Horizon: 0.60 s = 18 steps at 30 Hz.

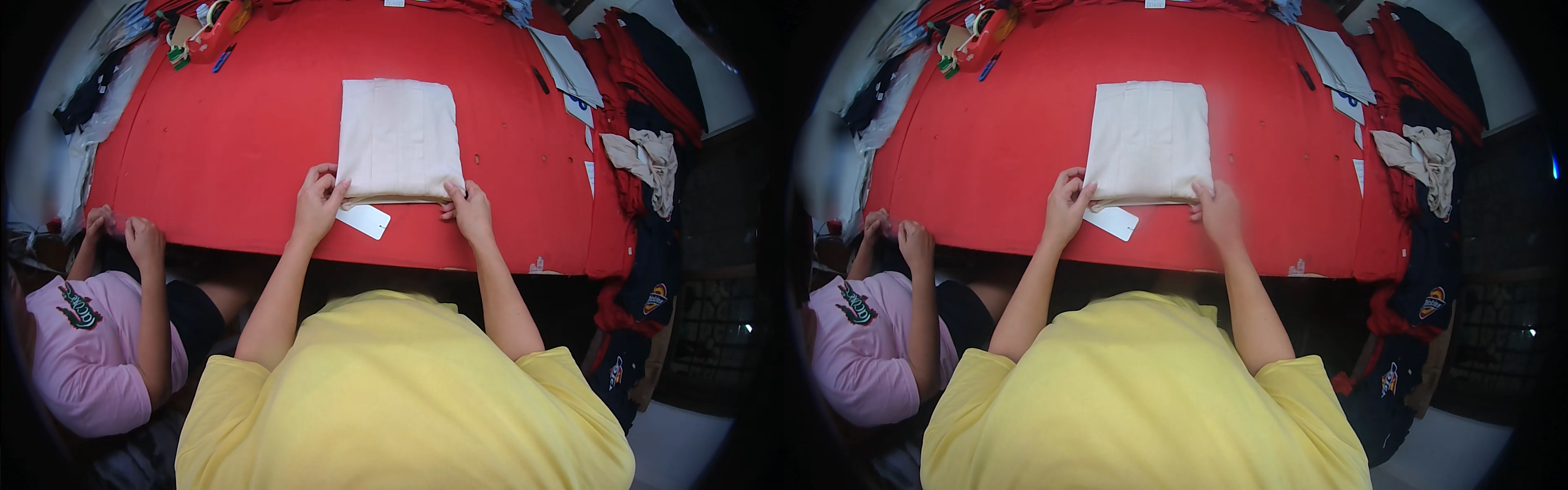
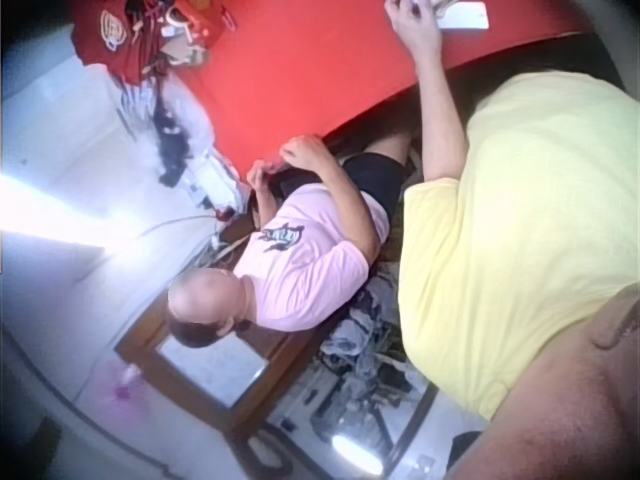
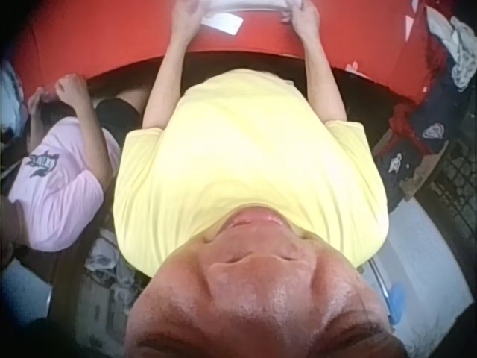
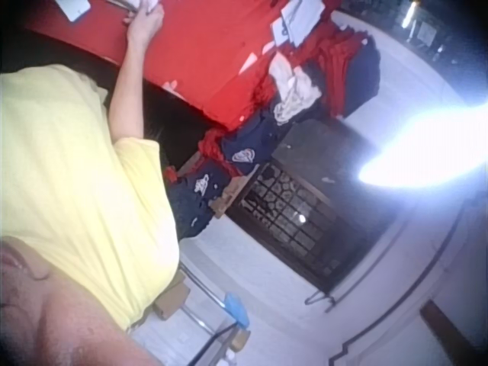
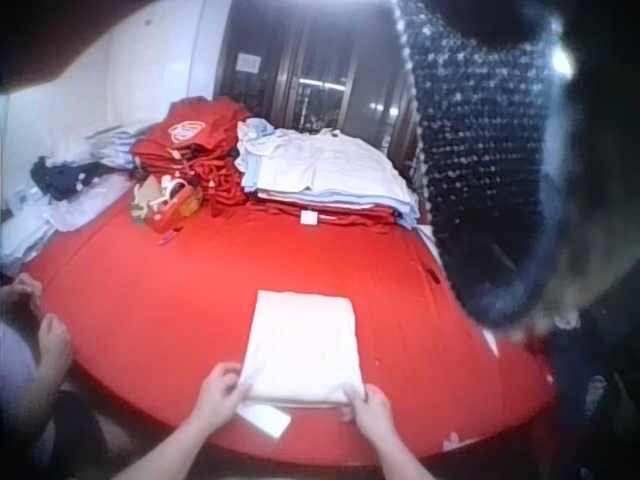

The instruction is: The person folds shirts by hand on a red table, using a rectangular template to guide the folds and then placing the folded shirts in a stack.

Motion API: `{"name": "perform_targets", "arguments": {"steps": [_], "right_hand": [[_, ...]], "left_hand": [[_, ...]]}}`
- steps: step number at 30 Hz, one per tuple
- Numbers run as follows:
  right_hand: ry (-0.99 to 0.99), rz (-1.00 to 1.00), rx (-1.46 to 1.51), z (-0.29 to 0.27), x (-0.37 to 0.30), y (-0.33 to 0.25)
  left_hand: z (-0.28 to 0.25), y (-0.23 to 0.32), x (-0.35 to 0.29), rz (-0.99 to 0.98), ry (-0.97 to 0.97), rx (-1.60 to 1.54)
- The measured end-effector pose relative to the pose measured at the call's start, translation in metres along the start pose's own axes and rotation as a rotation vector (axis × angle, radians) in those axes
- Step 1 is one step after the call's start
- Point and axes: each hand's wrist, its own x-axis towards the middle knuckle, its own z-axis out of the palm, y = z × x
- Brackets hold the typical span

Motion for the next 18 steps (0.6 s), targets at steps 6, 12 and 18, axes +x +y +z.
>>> {"name": "perform_targets", "arguments": {"steps": [6,12,18], "right_hand": [[0.026,-0.005,-0.013,0.000,-0.004,-0.001],[0.039,-0.001,-0.004,0.002,-0.001,0.000],[0.039,0.012,0.086,0.000,0.002,0.005]], "left_hand": [[0.002,0.015,-0.005,0.020,0.040,0.122],[0.004,0.012,-0.006,0.042,0.068,0.154],[0.009,0.028,-0.009,0.126,0.111,0.270]]}}
